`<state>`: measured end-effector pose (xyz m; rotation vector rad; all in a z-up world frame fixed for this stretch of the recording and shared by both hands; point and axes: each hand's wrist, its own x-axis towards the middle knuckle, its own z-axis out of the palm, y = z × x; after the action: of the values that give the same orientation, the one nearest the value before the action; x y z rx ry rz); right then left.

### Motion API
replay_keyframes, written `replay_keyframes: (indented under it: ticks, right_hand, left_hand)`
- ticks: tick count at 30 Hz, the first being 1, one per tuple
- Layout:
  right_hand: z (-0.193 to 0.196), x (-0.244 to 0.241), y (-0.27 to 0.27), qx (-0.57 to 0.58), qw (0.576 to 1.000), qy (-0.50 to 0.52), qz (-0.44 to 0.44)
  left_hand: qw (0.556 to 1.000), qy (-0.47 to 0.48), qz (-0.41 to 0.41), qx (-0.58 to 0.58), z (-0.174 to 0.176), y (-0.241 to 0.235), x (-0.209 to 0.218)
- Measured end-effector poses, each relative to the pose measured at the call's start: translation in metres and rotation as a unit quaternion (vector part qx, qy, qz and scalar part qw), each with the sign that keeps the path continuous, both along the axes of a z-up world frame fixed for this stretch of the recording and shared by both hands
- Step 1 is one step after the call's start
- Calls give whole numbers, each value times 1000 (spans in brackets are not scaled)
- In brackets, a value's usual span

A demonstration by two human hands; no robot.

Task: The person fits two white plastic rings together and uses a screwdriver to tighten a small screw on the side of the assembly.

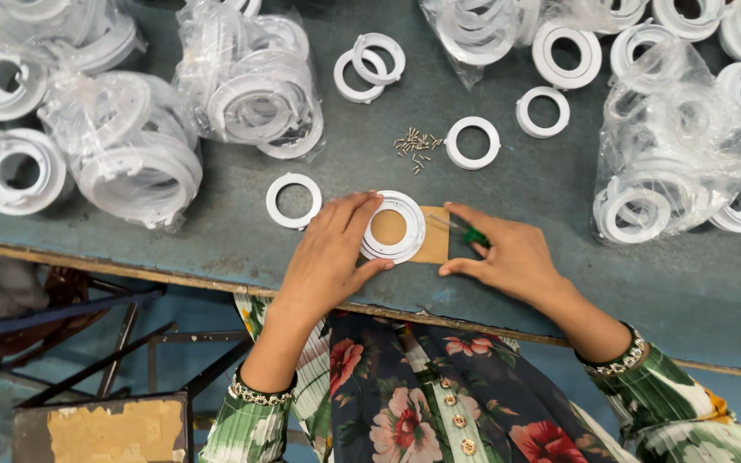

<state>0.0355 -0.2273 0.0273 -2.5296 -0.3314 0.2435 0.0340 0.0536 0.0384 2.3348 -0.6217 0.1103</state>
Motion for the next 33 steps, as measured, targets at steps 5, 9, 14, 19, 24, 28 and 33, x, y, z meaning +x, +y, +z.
replay_keyframes:
  ticks: [5,9,14,19,24,28,33]
  right_hand:
    - [-2,-21,-23,147,988,31,-20]
    - [-3,-40,-23,152,988,-31,24]
    - [-4,-40,-21,65,977,-202,28]
    - [-10,-46,-13,121,975,-186,5]
    - [-13,-48,-11,120,977,-178,-1]
    - [-13,-48,-12,126,977,-172,-1]
    - [-12,-49,-10,122,978,-170,-1]
  left_hand:
    - [988,-107,108,-16,-1,-29,-33]
    - [985,-105,132,34,-20,-52,-30]
    - [977,-154,149,-28,-35,-54,-29]
    - [975,-147,155,-63,-37,-55,-33]
    - [976,-141,147,-73,-39,-54,-33]
    - [976,-138,143,-87,-40,-53,-33]
    - [976,-135,139,-100,-41,-52,-33]
